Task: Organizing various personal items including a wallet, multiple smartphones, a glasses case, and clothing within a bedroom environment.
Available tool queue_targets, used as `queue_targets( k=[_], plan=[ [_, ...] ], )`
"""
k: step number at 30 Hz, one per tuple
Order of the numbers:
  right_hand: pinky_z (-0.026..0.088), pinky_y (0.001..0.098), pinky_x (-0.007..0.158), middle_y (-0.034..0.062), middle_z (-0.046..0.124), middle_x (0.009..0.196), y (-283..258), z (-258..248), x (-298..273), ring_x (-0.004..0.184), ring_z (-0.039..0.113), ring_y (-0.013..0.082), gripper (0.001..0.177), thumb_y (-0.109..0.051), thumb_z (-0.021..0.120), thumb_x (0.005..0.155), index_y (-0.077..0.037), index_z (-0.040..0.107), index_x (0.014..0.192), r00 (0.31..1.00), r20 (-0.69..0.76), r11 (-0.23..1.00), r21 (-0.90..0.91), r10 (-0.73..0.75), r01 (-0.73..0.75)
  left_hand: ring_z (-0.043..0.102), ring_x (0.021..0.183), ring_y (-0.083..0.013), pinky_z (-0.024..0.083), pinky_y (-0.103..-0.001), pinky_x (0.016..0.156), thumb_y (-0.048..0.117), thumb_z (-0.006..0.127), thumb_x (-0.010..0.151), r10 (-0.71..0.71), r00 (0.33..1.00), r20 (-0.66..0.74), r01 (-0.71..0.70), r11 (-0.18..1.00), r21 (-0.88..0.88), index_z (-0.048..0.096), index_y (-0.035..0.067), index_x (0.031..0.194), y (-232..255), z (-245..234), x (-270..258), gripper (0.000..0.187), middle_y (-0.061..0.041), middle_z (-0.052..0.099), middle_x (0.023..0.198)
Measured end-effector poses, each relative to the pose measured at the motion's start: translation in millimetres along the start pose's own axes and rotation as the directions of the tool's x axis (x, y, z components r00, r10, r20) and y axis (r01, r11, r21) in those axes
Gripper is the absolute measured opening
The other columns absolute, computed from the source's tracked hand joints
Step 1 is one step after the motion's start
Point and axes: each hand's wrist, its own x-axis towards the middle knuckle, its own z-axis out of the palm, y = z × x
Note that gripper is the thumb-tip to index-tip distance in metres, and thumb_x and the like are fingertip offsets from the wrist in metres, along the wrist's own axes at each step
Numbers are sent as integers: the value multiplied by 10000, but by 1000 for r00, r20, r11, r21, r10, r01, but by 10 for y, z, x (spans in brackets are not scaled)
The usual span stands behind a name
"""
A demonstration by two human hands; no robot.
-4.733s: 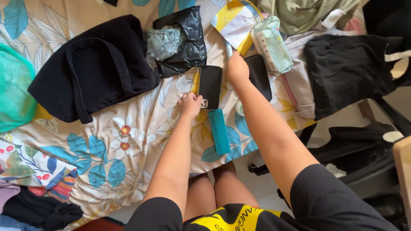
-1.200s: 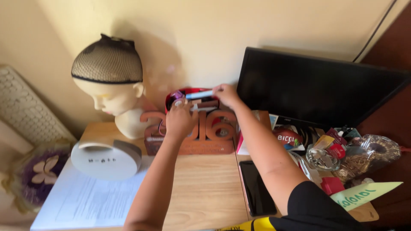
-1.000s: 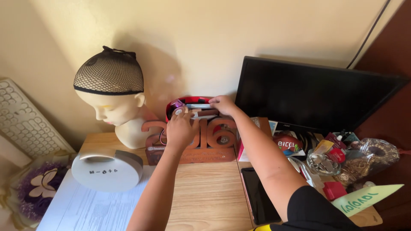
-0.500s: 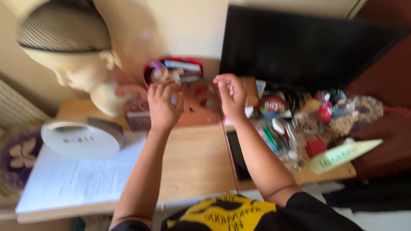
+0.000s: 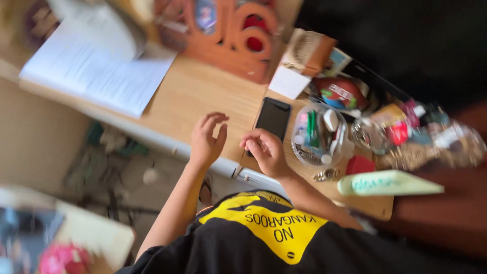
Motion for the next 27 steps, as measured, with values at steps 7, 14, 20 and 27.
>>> queue_targets(
  k=[7,14,20,27],
  plan=[
    [527,262,846,57,695,972,339,453,-397,910,624,99,162,-108,561,1053,0,657,1128,939,308,980,79,151,-183,716,957,-248,582,-361,683,81,652,913,-549,803,-233,560,828,-22,712,98,1058,665,-427,-1412,158,-81,716,1092],
    [531,243,872,55,713,1036,353,1463,-1197,962,647,91,190,-135,596,1045,3,648,1166,495,851,946,-5,174,-324,696,964,-274,553,-392,854,133,694,890,-547,642,-537,703,700,128,722,75,1061,1430,-852,-3189,182,-101,729,1021],
    [526,224,804,39,737,1064,475,2095,-2376,964,670,73,250,-174,654,1004,2,648,1181,22,956,928,-278,293,-249,686,983,-314,541,-419,863,194,718,889,-637,410,-652,867,494,62,707,53,1069,2301,-758,-4646,229,-138,722,1039],
    [507,230,744,6,673,994,253,2489,-4514,855,597,61,323,-201,681,986,-6,640,1242,-289,927,940,-295,238,-171,699,989,-301,554,-409,859,172,709,842,-579,118,-806,937,333,-102,697,65,1161,3922,-389,-6475,337,-145,707,1148]
  ],
)
